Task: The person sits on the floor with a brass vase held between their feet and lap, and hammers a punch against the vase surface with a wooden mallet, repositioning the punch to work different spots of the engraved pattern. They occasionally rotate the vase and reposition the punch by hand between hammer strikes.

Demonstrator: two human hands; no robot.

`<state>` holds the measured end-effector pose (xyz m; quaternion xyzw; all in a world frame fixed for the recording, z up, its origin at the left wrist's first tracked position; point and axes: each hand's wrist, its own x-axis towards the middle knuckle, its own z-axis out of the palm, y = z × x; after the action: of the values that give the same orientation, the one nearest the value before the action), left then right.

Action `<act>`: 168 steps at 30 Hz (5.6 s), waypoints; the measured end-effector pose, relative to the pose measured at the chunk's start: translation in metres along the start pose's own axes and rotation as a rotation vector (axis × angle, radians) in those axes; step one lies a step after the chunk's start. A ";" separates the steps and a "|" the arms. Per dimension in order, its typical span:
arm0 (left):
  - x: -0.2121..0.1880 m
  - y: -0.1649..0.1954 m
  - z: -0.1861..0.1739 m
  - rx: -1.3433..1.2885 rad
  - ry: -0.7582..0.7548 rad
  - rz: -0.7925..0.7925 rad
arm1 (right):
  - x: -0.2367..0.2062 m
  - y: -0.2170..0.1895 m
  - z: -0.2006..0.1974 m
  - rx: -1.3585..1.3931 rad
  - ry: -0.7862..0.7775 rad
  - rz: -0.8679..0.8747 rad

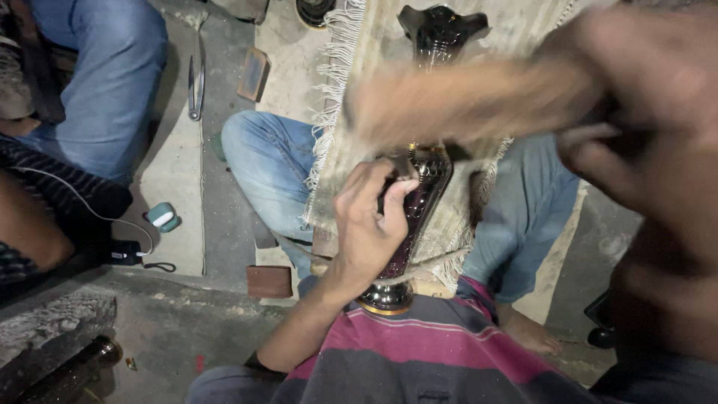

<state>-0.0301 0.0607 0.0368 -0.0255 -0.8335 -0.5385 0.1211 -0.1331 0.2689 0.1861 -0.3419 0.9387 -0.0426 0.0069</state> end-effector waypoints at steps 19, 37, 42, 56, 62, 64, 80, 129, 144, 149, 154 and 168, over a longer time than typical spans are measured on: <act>0.012 -0.002 -0.010 -0.010 -0.124 0.135 | -0.033 0.014 0.029 -0.060 -0.005 0.209; 0.068 -0.003 -0.028 -0.025 -0.731 0.453 | -0.119 -0.029 0.144 0.562 0.769 0.536; 0.084 -0.002 -0.024 0.041 -0.926 0.588 | -0.128 -0.046 0.167 0.700 0.926 0.713; 0.108 -0.006 -0.022 -0.101 -1.143 0.664 | -0.139 -0.054 0.208 0.026 0.861 0.577; 0.059 -0.021 -0.034 -0.144 -0.586 0.263 | -0.153 -0.027 0.208 0.725 0.698 0.778; 0.040 -0.023 -0.032 -0.106 -0.408 0.243 | -0.143 -0.016 0.199 0.642 0.591 0.767; 0.022 -0.037 -0.025 -0.213 -0.292 0.146 | -0.005 -0.024 0.015 0.016 0.109 0.109; 0.020 -0.010 -0.025 -0.110 -0.304 0.226 | -0.053 0.023 0.067 0.362 0.278 0.235; 0.072 -0.011 -0.031 -0.049 -0.803 0.584 | -0.148 -0.008 0.178 0.715 0.806 0.449; 0.092 -0.006 -0.029 -0.057 -1.010 0.666 | -0.157 -0.028 0.199 0.873 1.065 0.820; 0.101 0.000 -0.029 -0.039 -1.146 0.665 | -0.183 -0.041 0.224 0.202 0.811 0.688; 0.039 -0.030 -0.038 -0.179 -0.468 0.257 | -0.151 -0.039 0.206 0.896 0.826 0.860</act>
<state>-0.0669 0.0101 0.0337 -0.2653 -0.7780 -0.5695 -0.0102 0.0166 0.3203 -0.0185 0.1351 0.8085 -0.5398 -0.1915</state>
